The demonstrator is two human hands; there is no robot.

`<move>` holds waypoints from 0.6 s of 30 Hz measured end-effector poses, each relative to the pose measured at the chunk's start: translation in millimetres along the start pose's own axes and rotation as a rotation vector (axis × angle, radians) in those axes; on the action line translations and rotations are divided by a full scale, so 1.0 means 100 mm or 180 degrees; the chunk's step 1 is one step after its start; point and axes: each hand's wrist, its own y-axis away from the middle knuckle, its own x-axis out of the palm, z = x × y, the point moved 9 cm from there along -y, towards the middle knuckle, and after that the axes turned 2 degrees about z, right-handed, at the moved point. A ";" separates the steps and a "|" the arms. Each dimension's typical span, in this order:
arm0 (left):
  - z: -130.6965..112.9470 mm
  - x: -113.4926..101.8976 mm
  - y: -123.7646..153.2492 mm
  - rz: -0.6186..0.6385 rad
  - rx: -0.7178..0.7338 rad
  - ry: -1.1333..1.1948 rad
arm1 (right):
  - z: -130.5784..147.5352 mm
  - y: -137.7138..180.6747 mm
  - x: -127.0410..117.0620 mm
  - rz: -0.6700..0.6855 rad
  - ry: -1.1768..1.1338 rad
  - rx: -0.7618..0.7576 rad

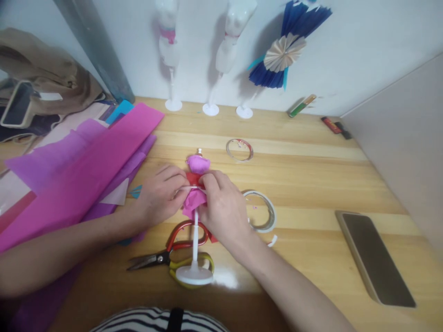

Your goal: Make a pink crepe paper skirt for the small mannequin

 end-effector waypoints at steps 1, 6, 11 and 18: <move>0.00 0.00 0.00 -0.0023 0.0000 -0.0004 | -0.01 0.00 0.00 -0.0003 0.0000 0.0014; -0.01 0.03 0.01 0.0093 -0.0014 -0.0060 | -0.02 0.00 0.00 0.0020 -0.0065 0.0052; -0.02 0.02 0.04 0.0032 -0.0029 0.0003 | 0.04 -0.01 0.01 0.0118 -0.0179 -0.0059; -0.04 0.03 0.06 0.0071 -0.0016 0.0039 | 0.04 -0.01 0.02 -0.0074 -0.0146 -0.0140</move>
